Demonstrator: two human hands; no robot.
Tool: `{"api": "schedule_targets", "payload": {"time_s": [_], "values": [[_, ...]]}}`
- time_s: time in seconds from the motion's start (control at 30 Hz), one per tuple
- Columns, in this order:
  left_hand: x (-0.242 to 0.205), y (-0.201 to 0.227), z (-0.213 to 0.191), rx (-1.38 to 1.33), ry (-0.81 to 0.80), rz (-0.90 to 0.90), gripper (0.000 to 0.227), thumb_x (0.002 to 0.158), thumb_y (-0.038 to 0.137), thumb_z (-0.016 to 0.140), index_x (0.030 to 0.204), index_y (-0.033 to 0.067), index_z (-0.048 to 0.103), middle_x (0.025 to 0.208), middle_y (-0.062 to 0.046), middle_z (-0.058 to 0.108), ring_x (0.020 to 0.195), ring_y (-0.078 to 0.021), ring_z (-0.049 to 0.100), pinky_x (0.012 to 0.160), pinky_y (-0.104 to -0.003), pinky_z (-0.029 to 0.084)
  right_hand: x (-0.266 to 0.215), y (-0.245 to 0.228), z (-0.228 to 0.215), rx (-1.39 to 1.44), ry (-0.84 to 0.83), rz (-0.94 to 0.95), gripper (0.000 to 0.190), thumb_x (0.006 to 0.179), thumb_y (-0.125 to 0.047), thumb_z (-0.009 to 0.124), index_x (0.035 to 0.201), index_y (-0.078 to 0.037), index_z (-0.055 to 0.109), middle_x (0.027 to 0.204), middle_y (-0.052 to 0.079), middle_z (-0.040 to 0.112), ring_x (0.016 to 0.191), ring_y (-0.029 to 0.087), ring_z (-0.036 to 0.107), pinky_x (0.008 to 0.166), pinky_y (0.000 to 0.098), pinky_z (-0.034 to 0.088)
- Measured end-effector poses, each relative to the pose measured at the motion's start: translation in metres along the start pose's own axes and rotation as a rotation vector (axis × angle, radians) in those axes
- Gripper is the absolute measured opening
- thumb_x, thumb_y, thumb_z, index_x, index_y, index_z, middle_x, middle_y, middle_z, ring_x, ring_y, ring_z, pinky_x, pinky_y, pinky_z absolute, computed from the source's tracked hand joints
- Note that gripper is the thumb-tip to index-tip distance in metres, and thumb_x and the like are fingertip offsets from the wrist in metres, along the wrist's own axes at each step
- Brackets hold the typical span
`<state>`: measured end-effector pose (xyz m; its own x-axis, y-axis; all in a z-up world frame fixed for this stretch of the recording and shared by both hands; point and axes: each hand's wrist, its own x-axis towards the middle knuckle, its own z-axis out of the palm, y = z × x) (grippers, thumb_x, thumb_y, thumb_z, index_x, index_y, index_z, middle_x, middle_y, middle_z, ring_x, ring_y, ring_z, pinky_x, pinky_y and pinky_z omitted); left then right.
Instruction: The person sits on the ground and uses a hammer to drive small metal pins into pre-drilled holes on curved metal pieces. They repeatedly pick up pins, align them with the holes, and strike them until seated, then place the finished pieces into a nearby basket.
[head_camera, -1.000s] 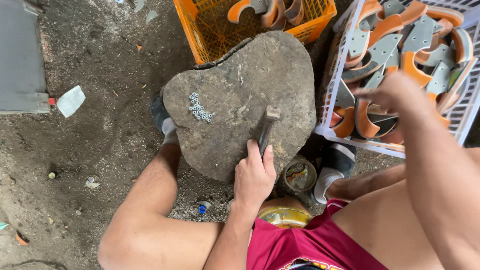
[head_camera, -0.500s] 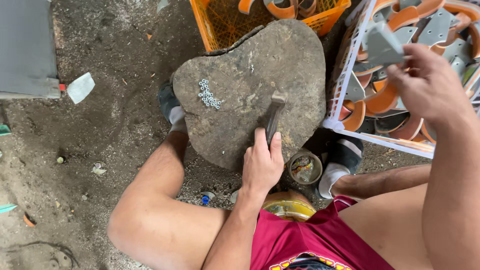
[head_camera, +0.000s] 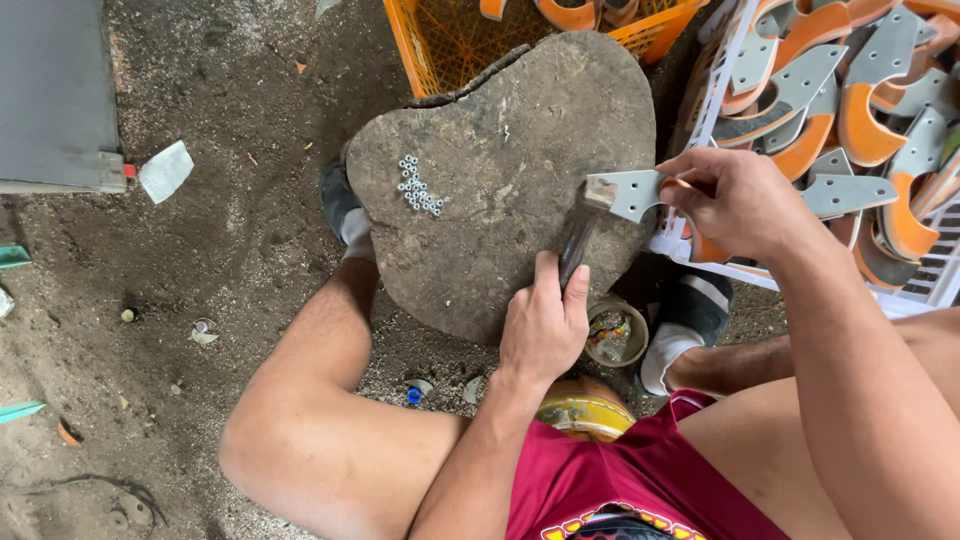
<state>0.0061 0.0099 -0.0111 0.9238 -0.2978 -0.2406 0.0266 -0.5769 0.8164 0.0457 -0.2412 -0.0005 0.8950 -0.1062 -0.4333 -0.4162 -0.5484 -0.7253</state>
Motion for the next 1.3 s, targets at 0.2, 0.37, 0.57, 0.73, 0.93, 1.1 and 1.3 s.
{"api": "schedule_targets", "payload": {"time_s": [0.2,0.37,0.57,0.73,0.93,1.1,1.3], "values": [[0.003,0.0,-0.001,0.068,0.004,0.055,0.033,0.108,0.036,0.05,0.113,0.0033,0.047,0.069,-0.029,0.067,0.07,-0.0529,0.067,0.057,-0.063,0.052,-0.006,-0.035,-0.004,-0.146,0.022,0.08,0.029,0.094,-0.013,0.072,0.122,-0.007,0.072,0.092,0.015,0.079,0.075,0.018,0.072,0.07,0.0337,0.056],[0.004,0.004,-0.008,0.11,-0.032,0.012,0.034,0.108,0.035,0.049,0.114,0.0017,0.045,0.067,-0.03,0.066,0.069,-0.0531,0.067,0.061,-0.064,0.053,-0.033,-0.089,0.008,-0.261,0.53,-0.403,0.018,0.096,-0.004,0.076,0.112,0.002,0.071,0.1,0.018,0.071,0.081,0.025,0.07,0.066,0.037,0.055],[0.0,0.003,-0.003,0.081,-0.015,-0.004,0.029,0.103,0.029,0.054,0.104,0.0001,0.056,0.071,-0.029,0.068,0.07,-0.0522,0.068,0.065,-0.064,0.054,-0.021,-0.13,0.067,-0.285,0.155,-0.613,0.012,0.093,-0.013,0.076,0.103,-0.006,0.078,0.094,0.012,0.072,0.081,0.032,0.07,0.071,0.0412,0.055],[0.0,-0.006,0.004,0.138,-0.045,0.012,0.022,0.093,0.018,0.056,0.086,0.0043,0.071,0.08,-0.025,0.072,0.077,-0.0458,0.072,0.074,-0.055,0.06,0.044,-0.15,0.137,-0.518,-0.057,-0.59,0.017,0.088,-0.015,0.07,0.101,-0.01,0.08,0.098,0.014,0.073,0.09,0.036,0.071,0.079,0.0467,0.056],[0.0,-0.018,0.011,0.111,-0.118,0.02,0.028,0.092,0.029,0.061,0.085,0.0048,0.074,0.086,-0.022,0.074,0.085,-0.043,0.073,0.08,-0.053,0.059,0.059,-0.147,0.157,-0.493,0.029,-0.574,0.017,0.087,-0.016,0.071,0.101,-0.014,0.081,0.097,0.012,0.073,0.09,0.036,0.069,0.078,0.0481,0.055],[-0.001,-0.016,0.008,0.128,-0.086,0.04,0.025,0.092,0.026,0.062,0.083,0.0054,0.073,0.081,-0.022,0.073,0.081,-0.0435,0.073,0.075,-0.054,0.059,0.047,-0.156,0.151,-0.476,0.057,-0.597,0.006,0.084,-0.012,0.07,0.086,-0.01,0.075,0.091,0.009,0.07,0.09,0.034,0.069,0.076,0.045,0.056],[0.0,-0.001,0.001,0.081,0.011,0.001,0.03,0.102,0.03,0.055,0.106,0.0005,0.056,0.069,-0.027,0.068,0.068,-0.0491,0.069,0.061,-0.06,0.056,-0.022,-0.134,0.05,-0.127,0.211,-0.595,0.012,0.091,-0.006,0.076,0.102,-0.002,0.072,0.092,0.009,0.067,0.082,0.022,0.068,0.074,0.0312,0.055]]}}
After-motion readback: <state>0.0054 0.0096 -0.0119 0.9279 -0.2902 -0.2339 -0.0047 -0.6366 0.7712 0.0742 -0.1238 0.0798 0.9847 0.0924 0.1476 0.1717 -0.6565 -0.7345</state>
